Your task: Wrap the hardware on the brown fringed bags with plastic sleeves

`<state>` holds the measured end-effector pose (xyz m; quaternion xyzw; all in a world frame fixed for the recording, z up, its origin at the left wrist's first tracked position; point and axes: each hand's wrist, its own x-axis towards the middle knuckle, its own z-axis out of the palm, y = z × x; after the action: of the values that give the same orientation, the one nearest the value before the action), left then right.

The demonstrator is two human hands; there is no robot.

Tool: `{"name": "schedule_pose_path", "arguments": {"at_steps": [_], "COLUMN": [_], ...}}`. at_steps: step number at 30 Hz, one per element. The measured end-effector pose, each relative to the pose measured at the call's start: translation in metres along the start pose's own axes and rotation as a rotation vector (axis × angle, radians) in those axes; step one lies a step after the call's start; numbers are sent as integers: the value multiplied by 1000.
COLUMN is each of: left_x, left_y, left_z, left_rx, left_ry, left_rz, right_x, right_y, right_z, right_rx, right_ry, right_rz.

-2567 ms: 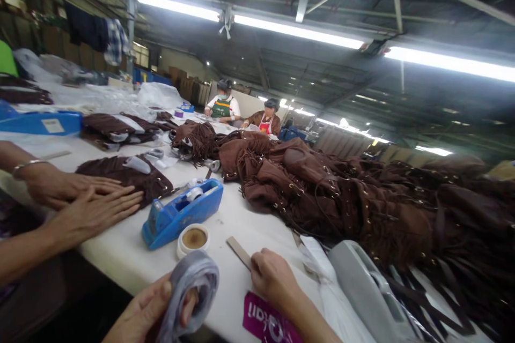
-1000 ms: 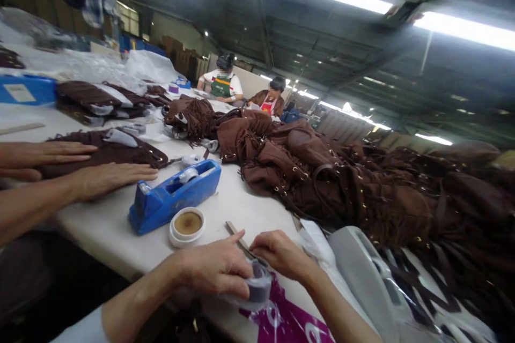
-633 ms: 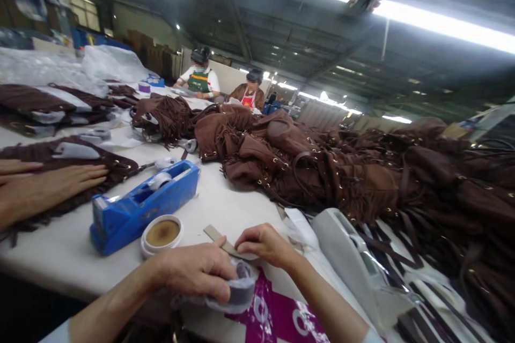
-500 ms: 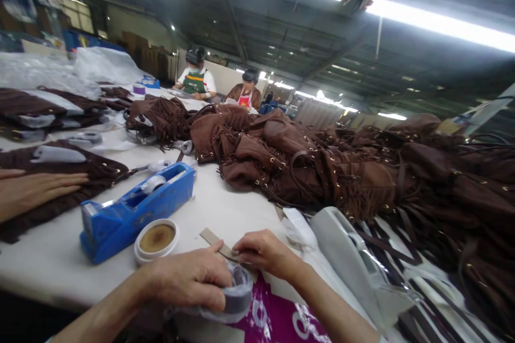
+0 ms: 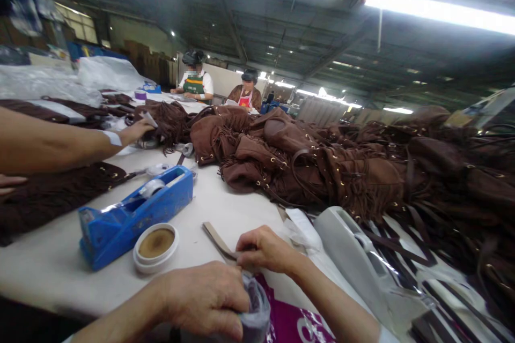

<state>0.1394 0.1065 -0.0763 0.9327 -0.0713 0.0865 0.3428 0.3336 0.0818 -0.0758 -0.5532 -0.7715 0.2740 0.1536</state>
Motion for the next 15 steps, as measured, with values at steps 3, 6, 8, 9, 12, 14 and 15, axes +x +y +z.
{"name": "schedule_pose_path", "arguments": {"at_steps": [3,6,8,9,12,14,15], "left_x": [0,0,-1,-3,-8,-11,-12], "left_y": [-3,-3,-2,-2,-2,-3,-4], "left_z": [-2,-1,1,2,1,-1,-2], "left_rx": [-31,-73,-100,-103,-70,-57,-59], "left_ry": [-12,1,18,28,60,71,74], "left_rz": [-13,-11,2,0,-54,-104,-123], "right_x": [1,-3,-8,-11,-21,-27,-29], "right_y": [2,4,3,1,-5,-9,-9], "right_z": [-16,-39,-45,-43,-19,-1,3], "right_rx": [-62,-203,-300,-338,-407,-423,-420], "right_ry": [3,164,238,234,128,68,47], "right_rz": [35,123,171,177,147,126,112]}}
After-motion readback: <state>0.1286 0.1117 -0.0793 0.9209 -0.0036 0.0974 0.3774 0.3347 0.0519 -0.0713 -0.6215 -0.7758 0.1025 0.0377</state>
